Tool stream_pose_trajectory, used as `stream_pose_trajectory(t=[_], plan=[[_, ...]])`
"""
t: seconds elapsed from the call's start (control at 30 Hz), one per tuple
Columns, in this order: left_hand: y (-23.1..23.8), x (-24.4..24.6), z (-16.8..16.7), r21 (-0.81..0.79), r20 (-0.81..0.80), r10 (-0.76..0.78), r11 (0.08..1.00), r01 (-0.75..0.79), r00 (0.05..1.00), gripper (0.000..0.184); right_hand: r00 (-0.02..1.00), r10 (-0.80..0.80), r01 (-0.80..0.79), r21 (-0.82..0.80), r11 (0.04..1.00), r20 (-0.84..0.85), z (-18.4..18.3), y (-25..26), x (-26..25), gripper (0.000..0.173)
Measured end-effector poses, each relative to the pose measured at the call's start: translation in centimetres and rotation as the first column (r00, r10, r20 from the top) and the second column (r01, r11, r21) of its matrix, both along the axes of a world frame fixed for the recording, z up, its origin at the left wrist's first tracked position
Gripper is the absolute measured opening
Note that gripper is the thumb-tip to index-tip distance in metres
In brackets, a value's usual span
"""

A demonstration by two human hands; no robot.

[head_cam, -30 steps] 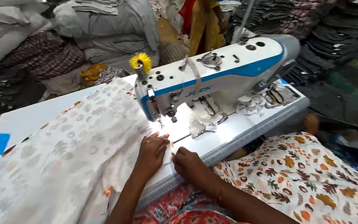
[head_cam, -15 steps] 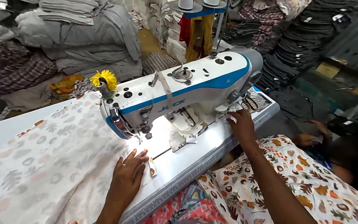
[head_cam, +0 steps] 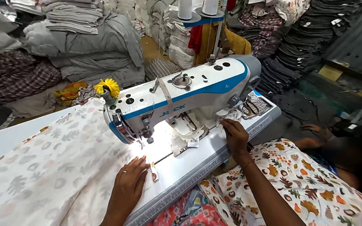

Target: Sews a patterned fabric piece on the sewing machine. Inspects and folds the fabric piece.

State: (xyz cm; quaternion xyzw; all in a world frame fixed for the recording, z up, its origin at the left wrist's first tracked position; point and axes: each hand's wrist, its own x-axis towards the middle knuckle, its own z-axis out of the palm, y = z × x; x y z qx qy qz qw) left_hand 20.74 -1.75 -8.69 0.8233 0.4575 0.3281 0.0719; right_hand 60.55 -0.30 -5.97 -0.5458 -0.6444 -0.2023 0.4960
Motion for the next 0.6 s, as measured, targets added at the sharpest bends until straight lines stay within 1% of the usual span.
stream_pose_trajectory(t=[0.03,0.07,0.1,0.13,0.17,0.2,0.23,0.27,0.3,0.33,0.4,0.47,0.53,0.6], plan=[[-0.2,0.1,0.5,-0.013,0.037,-0.007,1.000,0.007,0.999,0.038,0.997,0.034,-0.033,0.017,0.999,-0.064,1.2,-0.4,-1.7,0.017],[-0.6,0.3,1.1,-0.052,0.092,-0.012,0.998,0.017,0.996,0.037,0.981,0.103,-0.104,0.004,0.995,-0.166,2.3,-1.0,-3.8,0.017],[-1.1,0.5,2.0,-0.103,0.168,-0.014,0.994,0.032,0.986,0.036,0.927,0.202,-0.228,-0.044,0.973,-0.317,3.3,-1.8,-6.2,0.018],[-1.7,0.8,3.0,-0.153,0.253,-0.007,0.987,0.047,0.967,0.036,0.806,0.291,-0.399,-0.110,0.910,-0.515,4.1,-2.8,-8.9,0.017],[-2.2,1.2,4.0,-0.200,0.341,0.001,0.977,0.072,0.940,0.036,0.627,0.295,-0.582,-0.182,0.792,-0.721,5.0,-3.8,-11.5,0.015],[-2.8,1.5,4.9,-0.245,0.429,0.005,0.963,0.111,0.903,0.036,0.465,0.209,-0.728,-0.237,0.643,-0.860,5.7,-4.4,-13.9,0.013],[-3.3,1.8,5.7,-0.284,0.508,0.010,0.946,0.157,0.861,0.035,0.359,0.097,-0.830,-0.269,0.489,-0.929,6.4,-4.8,-16.0,0.010],[-3.8,2.0,6.3,-0.328,0.570,0.025,0.923,0.200,0.821,0.031,0.298,0.008,-0.888,-0.275,0.368,-0.954,6.6,-4.8,-17.6,0.008],[-4.2,2.1,6.7,-0.382,0.621,0.061,0.894,0.234,0.782,0.028,0.265,-0.043,-0.919,-0.266,0.290,-0.963,6.4,-4.8,-18.9,0.008],[-4.6,2.1,7.0,-0.445,0.657,0.108,0.855,0.267,0.746,0.031,0.249,-0.066,-0.932,-0.257,0.256,-0.966,6.0,-4.6,-19.7,0.007],[-4.9,1.7,6.7,-0.531,0.696,0.209,0.795,0.295,0.687,0.041,0.249,-0.064,-0.934,-0.257,0.248,-0.966,5.2,-4.0,-20.5,0.006],[-4.9,1.3,6.3,-0.561,0.684,0.285,0.794,0.235,0.671,0.040,0.307,-0.018,-0.920,-0.302,0.250,-0.951,4.5,-3.0,-20.6,0.006],[-4.1,1.0,6.1,-0.557,0.622,0.319,0.822,0.117,0.715,0.036,0.389,0.068,-0.893,-0.358,0.274,-0.919,3.8,-1.4,-20.6,0.008],[-2.7,0.9,5.4,-0.485,0.478,0.307,0.873,-0.044,0.823,0.035,0.486,0.130,-0.852,-0.436,0.290,-0.864,2.9,1.2,-20.8,0.015]])
